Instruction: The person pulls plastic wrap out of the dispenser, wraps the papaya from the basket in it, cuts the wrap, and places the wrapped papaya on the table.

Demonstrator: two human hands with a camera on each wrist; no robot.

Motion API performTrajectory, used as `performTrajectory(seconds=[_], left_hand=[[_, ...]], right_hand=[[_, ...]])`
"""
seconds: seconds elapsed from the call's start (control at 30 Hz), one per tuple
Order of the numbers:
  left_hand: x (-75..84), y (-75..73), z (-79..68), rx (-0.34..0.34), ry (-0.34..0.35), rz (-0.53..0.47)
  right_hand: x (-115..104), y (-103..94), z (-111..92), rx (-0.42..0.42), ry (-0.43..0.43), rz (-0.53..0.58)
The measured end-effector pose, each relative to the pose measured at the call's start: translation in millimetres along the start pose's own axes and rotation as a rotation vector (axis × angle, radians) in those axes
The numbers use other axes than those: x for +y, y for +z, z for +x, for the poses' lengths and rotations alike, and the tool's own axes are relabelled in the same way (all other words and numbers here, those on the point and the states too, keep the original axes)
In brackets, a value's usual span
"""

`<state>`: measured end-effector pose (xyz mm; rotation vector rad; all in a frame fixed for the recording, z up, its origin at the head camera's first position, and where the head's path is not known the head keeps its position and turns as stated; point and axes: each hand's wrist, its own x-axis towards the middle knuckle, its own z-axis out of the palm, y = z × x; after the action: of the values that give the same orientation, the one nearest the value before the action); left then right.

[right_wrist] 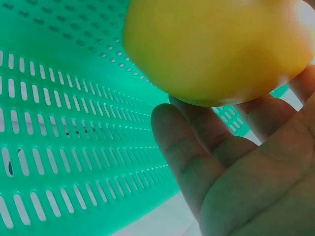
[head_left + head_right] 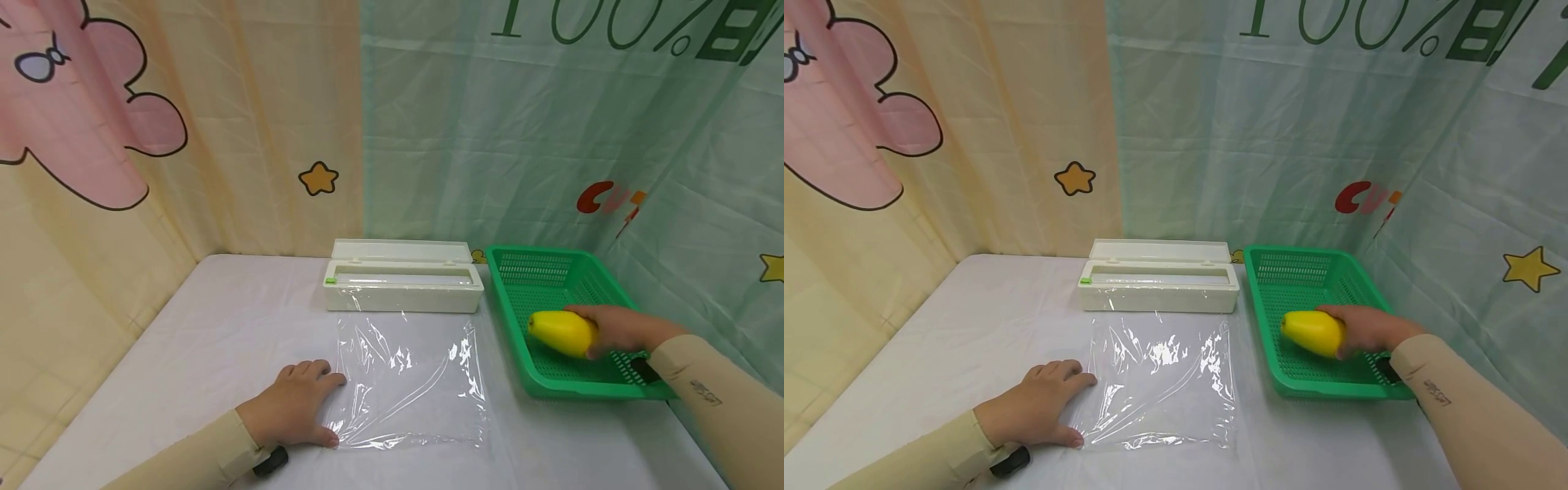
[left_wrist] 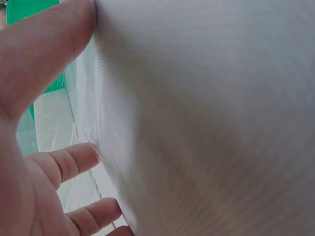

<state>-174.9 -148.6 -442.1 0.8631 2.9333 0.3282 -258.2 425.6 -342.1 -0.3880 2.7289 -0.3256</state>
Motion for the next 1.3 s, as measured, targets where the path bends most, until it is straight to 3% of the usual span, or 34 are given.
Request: performTrajectory(seconds=[0.33, 0.7, 1.3], left_hand=[[0.7, 0.4, 1.6, -0.021, -0.016, -0.014], [1.5, -0.9, -0.2, -0.006, -0.017, -0.009], [1.0, -0.2, 1.1, -0.019, -0.023, -0.002]], right_hand=[[-2, -6.3, -7, 0.061, -0.01, 0.056], [-12, -13.7, -14, 0.128, -0.044, 0.018], [-40, -20.3, -14, 0.247, -0.115, 0.032]])
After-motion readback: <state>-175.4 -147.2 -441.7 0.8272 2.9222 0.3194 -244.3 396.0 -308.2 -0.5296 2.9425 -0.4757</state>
